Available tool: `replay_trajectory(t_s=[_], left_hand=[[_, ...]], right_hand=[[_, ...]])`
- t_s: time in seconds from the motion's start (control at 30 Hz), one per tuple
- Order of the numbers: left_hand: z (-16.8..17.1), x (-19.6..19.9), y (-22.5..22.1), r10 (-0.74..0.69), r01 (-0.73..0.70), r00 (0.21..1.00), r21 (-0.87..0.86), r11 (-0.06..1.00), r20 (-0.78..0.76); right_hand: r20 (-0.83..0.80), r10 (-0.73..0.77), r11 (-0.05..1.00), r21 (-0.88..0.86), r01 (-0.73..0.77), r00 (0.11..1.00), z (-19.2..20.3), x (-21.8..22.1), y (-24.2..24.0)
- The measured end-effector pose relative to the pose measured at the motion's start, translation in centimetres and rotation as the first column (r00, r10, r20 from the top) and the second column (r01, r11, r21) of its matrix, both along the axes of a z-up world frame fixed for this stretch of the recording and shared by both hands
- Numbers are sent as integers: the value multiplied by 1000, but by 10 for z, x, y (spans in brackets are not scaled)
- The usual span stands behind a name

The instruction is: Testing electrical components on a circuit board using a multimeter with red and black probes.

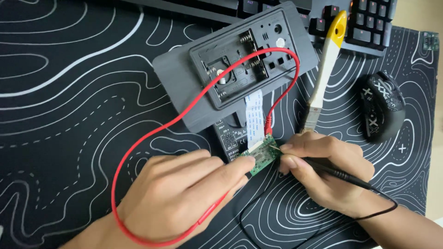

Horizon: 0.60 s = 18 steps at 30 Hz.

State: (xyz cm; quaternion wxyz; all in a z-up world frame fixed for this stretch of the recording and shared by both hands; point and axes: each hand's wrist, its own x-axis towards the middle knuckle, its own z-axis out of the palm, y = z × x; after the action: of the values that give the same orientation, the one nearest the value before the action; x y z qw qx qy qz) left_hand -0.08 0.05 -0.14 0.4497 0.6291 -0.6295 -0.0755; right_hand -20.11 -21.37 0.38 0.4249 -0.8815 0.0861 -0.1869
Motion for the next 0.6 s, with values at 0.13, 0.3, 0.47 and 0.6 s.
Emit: replay_trajectory(t_s=[0.13,0.3,0.47,0.6], left_hand=[[10,0,1,-14,15,987,5,1000,-159],[7,-3,2,66,-45,986,138,989,-152],[-4,-19,2,184,-172,981,172,970,-59],[-7,-32,2,366,-312,924,333,890,-113]], right_hand=[[-60,3,1000,2,-3,998,7,-1,-3],[-26,105,992,77,-103,994,8,5,-9],[-106,112,993,60,-106,988,13,-8,-10],[-114,-122,992,-21,121,986,20,7,16]])
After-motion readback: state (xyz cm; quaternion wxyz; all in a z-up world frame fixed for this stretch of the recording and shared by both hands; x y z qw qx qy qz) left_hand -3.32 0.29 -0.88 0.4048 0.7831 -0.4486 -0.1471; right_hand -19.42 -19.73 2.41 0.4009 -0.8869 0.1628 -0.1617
